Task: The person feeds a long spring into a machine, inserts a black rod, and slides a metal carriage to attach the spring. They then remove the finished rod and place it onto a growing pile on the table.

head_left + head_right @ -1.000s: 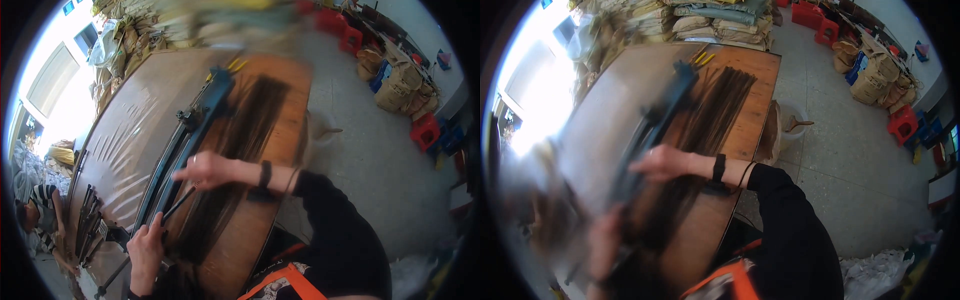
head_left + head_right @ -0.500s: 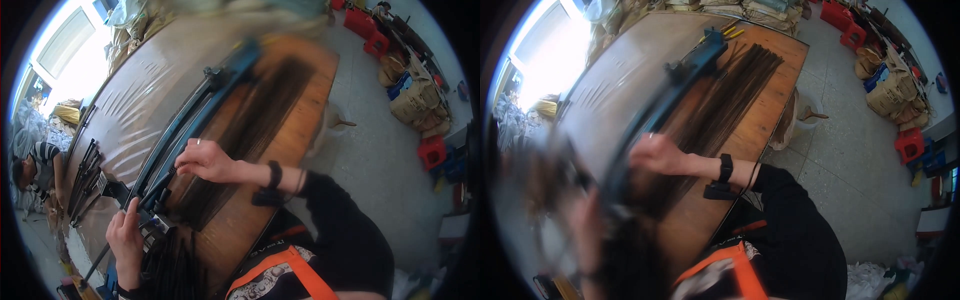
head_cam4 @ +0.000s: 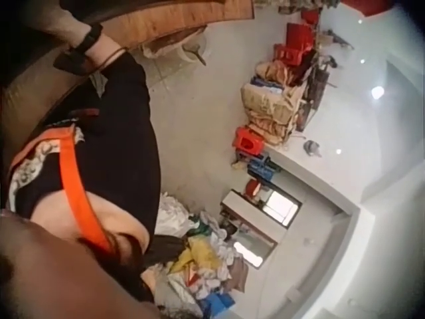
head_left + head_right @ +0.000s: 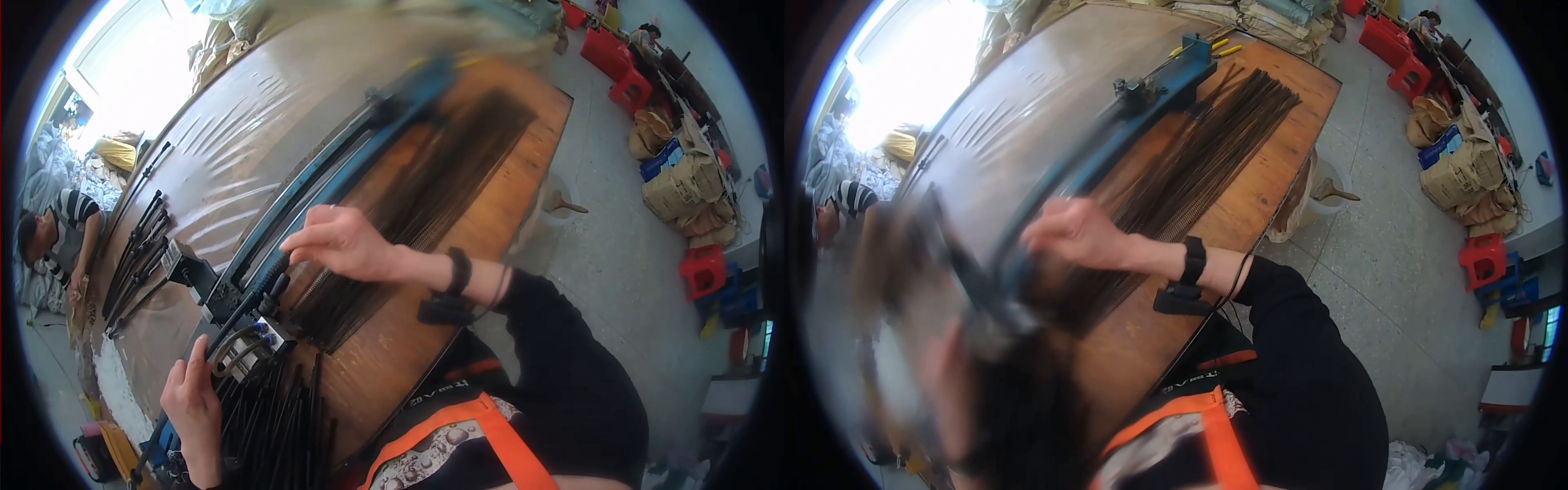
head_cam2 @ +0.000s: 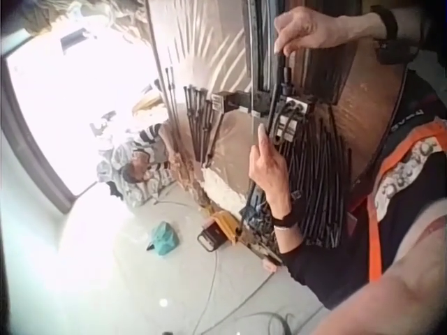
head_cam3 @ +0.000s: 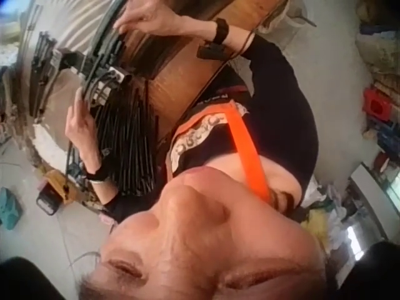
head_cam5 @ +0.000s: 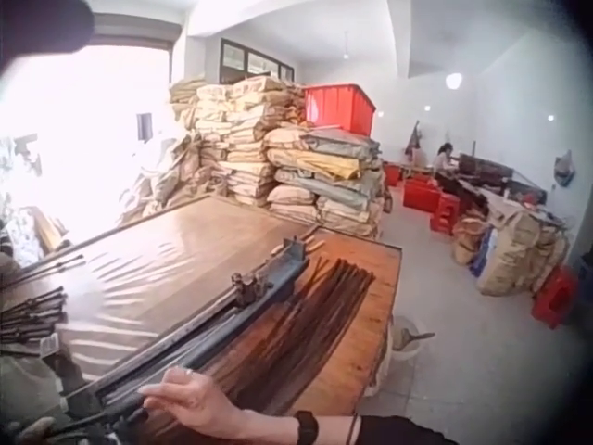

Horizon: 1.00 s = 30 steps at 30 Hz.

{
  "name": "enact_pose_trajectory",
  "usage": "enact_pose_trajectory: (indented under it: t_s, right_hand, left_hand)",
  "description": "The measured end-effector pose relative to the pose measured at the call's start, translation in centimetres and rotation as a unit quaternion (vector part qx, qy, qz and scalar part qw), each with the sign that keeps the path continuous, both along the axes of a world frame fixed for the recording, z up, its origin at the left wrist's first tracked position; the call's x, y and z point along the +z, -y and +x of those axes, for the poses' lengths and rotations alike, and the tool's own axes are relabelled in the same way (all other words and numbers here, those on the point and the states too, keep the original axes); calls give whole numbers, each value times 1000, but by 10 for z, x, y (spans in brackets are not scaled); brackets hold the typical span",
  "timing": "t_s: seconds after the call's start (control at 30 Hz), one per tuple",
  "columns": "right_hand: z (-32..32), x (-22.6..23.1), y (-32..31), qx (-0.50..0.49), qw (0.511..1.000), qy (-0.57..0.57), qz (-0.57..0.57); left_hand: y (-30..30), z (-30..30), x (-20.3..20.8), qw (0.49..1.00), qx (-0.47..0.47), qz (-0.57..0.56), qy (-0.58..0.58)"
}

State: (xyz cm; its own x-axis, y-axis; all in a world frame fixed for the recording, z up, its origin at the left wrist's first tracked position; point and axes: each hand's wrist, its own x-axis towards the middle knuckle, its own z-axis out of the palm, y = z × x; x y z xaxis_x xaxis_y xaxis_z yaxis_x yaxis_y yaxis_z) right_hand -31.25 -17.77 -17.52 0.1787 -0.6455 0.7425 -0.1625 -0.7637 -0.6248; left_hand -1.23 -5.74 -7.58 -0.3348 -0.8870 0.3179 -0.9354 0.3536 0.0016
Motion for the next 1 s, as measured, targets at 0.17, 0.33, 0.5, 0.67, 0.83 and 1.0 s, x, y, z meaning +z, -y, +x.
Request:
enact_pose_trajectory:
  t_s: [0.17,0.33,0.5,0.67,0.83,1.0]
  right_hand:
    - [13,-7,-7,129,973,42,185]
    - [2,2,-6,82,996,-24,33]
    - [10,5,-15,121,973,39,191]
    - [3,0,-18,137,976,10,167]
    - [13,4,-27,39,995,31,-86]
    - [-6,-1,-16,149,977,-99,112]
  left_hand:
    - [-8,2,-1,999,-3,14,-41]
    - [-19,0,3,998,35,52,22]
    - [-22,1,-4,999,21,46,-8]
    - [-27,3,-5,997,5,62,-38]
    - [-30,-8,-5,993,13,62,-95]
    - [-36,-2,5,996,24,81,-34]
